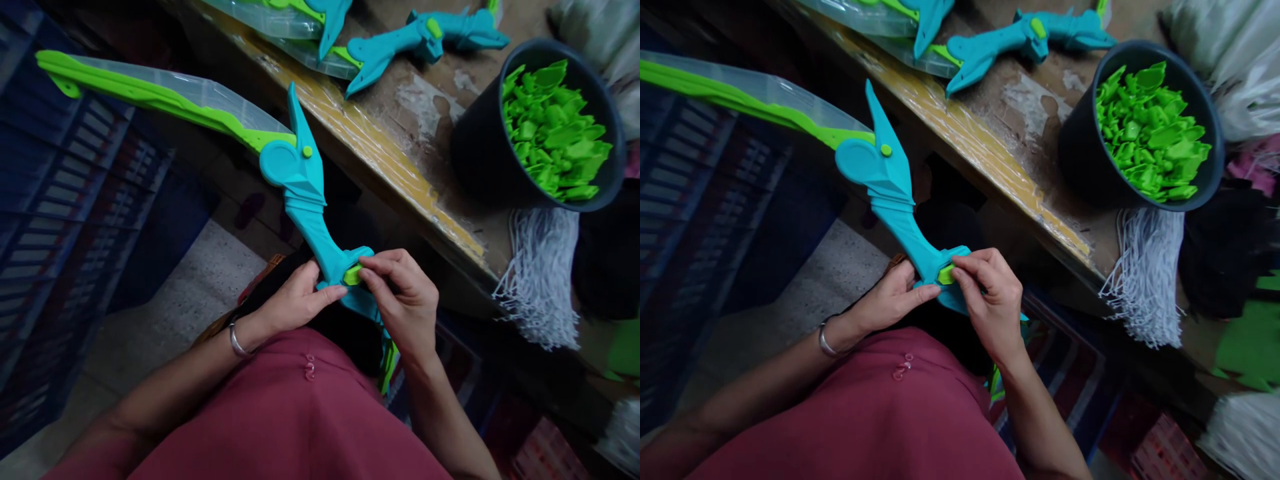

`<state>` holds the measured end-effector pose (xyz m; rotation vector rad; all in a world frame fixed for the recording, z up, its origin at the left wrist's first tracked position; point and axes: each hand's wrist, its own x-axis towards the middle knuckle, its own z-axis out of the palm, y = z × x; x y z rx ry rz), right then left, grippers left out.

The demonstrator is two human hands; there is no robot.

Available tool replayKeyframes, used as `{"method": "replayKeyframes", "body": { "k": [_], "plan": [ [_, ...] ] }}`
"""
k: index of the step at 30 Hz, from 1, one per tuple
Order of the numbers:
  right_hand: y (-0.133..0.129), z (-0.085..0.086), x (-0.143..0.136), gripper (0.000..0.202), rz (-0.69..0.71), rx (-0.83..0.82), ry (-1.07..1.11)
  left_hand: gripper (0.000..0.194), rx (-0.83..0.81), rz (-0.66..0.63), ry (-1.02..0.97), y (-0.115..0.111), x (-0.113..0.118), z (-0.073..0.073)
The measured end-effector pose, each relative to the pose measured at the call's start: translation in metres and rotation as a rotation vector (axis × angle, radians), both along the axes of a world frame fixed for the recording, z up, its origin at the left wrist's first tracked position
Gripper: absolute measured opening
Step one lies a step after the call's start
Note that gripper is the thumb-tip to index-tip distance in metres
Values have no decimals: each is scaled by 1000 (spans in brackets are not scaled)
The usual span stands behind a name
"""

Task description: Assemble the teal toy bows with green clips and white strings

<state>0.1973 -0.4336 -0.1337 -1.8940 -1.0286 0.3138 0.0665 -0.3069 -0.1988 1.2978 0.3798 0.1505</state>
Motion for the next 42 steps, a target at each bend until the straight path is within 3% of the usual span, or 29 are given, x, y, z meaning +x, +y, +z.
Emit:
{"method": "replayKeyframes", "body": {
  "k": [3,5,7,10,14,19,25,31,33,36,39,41,42],
  "plan": [
    [-1,-1,4,15,-13,-51,-36,46,6,32,60,-2,2,4],
    [-2,-2,11,31,-3,-70,22,43,3,78,97,-3,6,10],
    [-3,-2,22,43,55,-107,114,38,15,103,112,-4,10,17],
    [-3,-2,38,38,193,-198,236,33,81,119,120,-7,14,21],
    [-1,-5,50,35,248,-277,334,27,155,135,138,-11,18,17],
    [3,-11,58,25,229,-292,230,23,232,222,149,-13,30,10],
    [3,-20,56,36,187,-223,337,24,214,215,122,-10,28,3],
    [11,-27,31,27,127,-97,271,37,49,166,115,-1,5,-8],
    [10,-19,23,27,122,-68,202,40,-44,163,114,0,-1,-5],
    [0,1,6,25,147,-72,-8,50,-348,120,66,0,-7,5],
    [-17,24,-9,26,379,-37,0,64,-599,129,84,-2,-8,17],
    [-30,34,-4,23,545,-8,124,59,-618,176,129,-4,-7,23],
    [-38,36,5,17,542,-9,136,51,-603,189,148,-5,-6,25]
  ]
}}
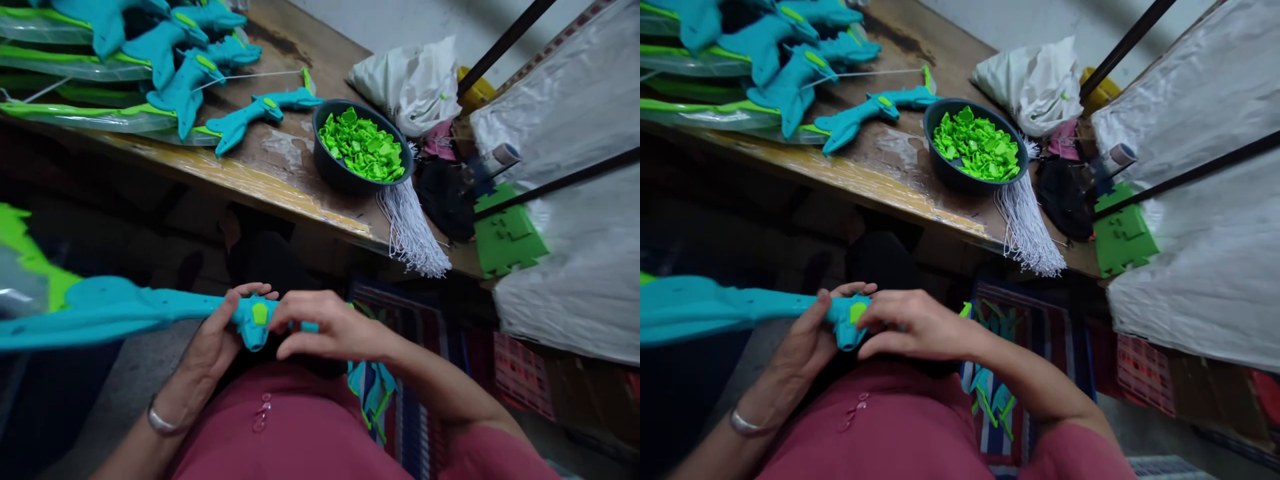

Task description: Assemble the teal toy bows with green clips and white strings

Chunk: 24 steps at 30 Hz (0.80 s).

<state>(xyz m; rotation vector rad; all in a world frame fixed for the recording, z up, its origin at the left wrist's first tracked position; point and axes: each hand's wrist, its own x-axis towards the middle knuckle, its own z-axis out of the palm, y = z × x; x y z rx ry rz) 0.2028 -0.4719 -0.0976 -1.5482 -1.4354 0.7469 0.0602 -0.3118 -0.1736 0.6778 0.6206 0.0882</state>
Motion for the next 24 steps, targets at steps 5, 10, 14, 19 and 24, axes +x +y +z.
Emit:
{"method": "replayKeyframes", "body": {
  "k": [5,10,14,19,24],
  "plan": [
    [-53,-17,111,10,-875,-187,-638,34,38,46,6,-2,2,2],
    [-93,-49,198,17,-1199,-440,-805,45,27,118,-86,-2,6,-3],
    [-95,-58,213,27,-1236,-509,-792,44,2,152,-111,-3,9,-7],
    [-89,-41,211,30,-1267,-478,-704,39,-38,160,-150,0,4,-11],
    [-67,-16,134,13,-1152,-250,-661,37,-7,50,-241,-3,-1,-8]
  ]
}}
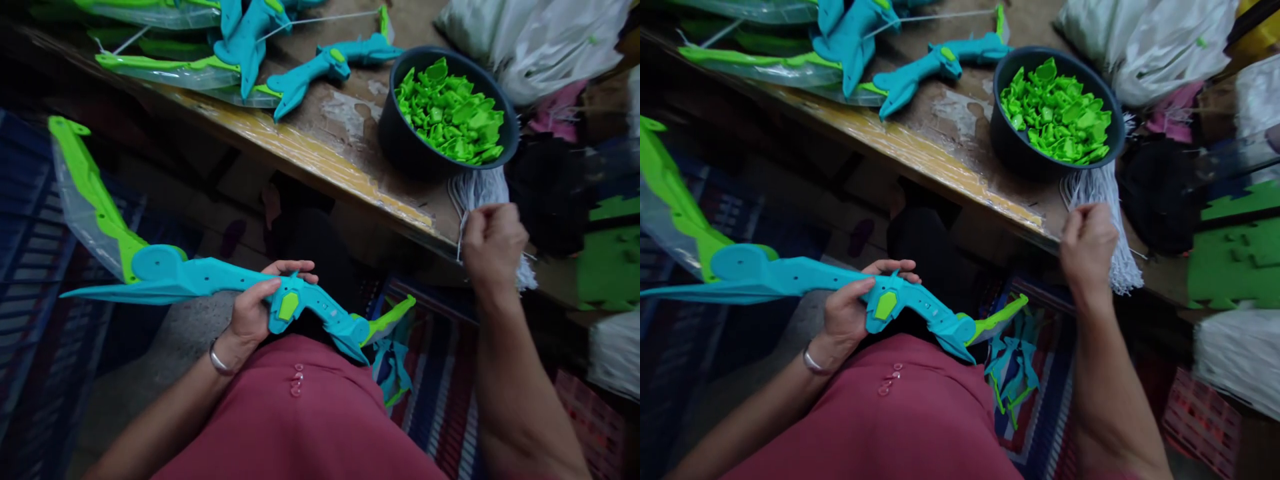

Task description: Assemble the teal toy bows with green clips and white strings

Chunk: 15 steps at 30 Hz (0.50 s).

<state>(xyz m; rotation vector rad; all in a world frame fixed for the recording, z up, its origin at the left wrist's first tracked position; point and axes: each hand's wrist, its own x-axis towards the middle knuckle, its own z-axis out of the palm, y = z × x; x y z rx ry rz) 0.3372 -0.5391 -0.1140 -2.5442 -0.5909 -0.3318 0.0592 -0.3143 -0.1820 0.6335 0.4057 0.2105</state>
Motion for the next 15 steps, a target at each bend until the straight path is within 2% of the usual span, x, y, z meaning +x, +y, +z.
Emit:
{"method": "replayKeyframes", "body": {
  "k": [1,3,4,5,7,9,12,13,14,15],
  "plan": [
    [8,3,-27,9,112,-8,54,35,-1,-33,-31,-2,1,1],
    [25,5,-82,15,378,-30,197,32,-23,-121,-108,-5,4,3],
    [33,7,-108,16,594,-43,377,31,-46,-179,-148,-6,5,3],
    [39,8,-129,18,751,-69,497,31,-74,-241,-189,-6,7,3],
    [46,12,-156,22,935,-148,648,36,-126,-318,-250,-5,8,1],
    [46,17,-162,26,1059,-203,753,46,-153,-310,-263,0,7,-3],
    [42,19,-143,34,1307,-127,1092,52,-173,-217,-247,9,2,-9],
    [41,16,-134,38,1328,-66,1213,51,-183,-191,-255,12,-1,-11],
    [42,10,-126,41,1276,-2,1305,49,-189,-173,-272,14,-3,-12],
    [45,3,-120,43,1161,65,1362,49,-189,-166,-295,15,-6,-13]
  ]
}}
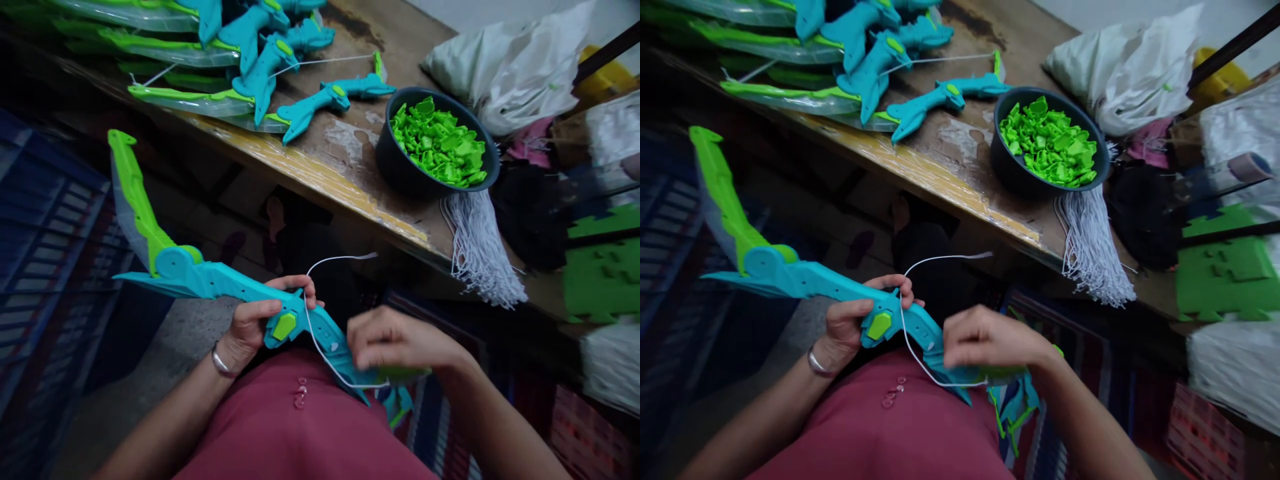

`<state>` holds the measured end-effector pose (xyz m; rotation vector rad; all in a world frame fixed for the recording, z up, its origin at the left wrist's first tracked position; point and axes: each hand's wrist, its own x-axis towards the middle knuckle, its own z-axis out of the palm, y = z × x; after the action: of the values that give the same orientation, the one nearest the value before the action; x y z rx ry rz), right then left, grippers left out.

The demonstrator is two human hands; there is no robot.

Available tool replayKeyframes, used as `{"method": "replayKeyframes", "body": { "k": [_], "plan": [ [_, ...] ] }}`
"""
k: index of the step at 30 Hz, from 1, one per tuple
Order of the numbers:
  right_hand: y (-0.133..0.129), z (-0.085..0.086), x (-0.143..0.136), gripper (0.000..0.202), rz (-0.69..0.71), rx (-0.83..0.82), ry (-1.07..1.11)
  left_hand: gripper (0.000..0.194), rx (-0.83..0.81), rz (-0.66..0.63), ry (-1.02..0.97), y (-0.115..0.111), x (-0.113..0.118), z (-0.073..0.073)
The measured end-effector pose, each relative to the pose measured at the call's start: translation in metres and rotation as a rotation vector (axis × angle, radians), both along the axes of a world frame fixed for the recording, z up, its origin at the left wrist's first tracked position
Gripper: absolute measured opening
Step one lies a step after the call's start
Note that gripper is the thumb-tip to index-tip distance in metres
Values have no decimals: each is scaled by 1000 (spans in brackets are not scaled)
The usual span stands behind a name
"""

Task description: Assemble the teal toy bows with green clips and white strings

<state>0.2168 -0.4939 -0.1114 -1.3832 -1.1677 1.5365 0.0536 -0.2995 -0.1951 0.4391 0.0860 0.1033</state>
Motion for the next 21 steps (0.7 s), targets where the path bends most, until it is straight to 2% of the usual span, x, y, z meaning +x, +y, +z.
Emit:
{"method": "replayKeyframes", "body": {
  "k": [2,4,5,7,10,13,15,18,19,21],
  "plan": [
    [11,-19,4,44,-293,-91,63,49,14,-3,-39,0,-4,0],
    [27,-37,-1,47,-558,-114,218,51,43,-40,-62,-3,-7,-1],
    [37,-43,-6,51,-651,-101,326,52,57,-64,-66,-5,-8,-1],
    [56,-48,-12,55,-752,-71,520,53,76,-103,-59,-11,-10,-4],
    [81,-42,-8,51,-839,-13,643,53,79,-107,-33,-21,-11,-8],
    [92,-27,13,47,-1012,106,605,54,52,-89,-24,-29,-12,-10],
    [94,-16,32,39,-1136,170,541,54,30,-94,-27,-30,-12,-10],
    [92,-5,66,14,-1309,173,406,54,19,-107,-29,-30,-13,-11],
    [89,-2,77,13,-1355,170,352,55,16,-104,-31,-30,-14,-12],
    [82,-1,94,25,-1387,204,252,56,7,-82,-34,-31,-15,-15]
  ]
}}
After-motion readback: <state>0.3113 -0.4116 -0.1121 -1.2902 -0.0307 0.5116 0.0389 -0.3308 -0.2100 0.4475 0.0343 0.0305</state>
